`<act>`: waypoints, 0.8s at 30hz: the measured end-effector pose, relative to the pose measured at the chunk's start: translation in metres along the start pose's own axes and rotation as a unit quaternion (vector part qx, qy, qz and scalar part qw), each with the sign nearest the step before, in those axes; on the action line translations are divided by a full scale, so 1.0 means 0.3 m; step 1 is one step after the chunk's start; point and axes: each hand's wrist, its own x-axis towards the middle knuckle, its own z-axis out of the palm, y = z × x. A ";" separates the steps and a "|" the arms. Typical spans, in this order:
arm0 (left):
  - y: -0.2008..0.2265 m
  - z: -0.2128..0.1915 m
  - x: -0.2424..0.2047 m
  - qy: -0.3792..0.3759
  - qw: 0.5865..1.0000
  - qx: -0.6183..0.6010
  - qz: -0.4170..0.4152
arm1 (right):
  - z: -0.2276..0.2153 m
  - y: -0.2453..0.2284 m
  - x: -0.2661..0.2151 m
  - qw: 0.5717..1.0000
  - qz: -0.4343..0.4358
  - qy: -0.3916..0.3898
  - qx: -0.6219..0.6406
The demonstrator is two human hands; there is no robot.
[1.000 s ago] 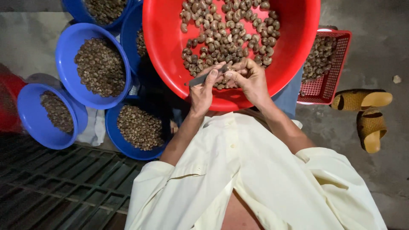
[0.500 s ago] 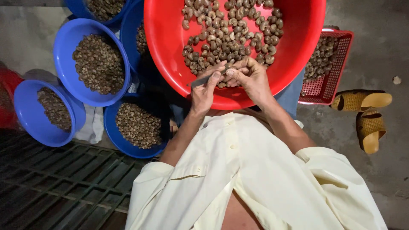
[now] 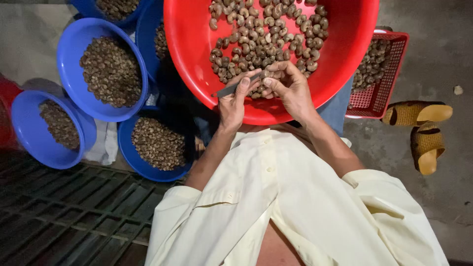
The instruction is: Manually processing nuts by peeling or cracking them with a small metal tool
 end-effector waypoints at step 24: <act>-0.047 -0.001 0.017 -0.016 0.994 0.098 0.053 | -0.005 0.004 -0.005 0.998 -0.031 -0.043 -0.013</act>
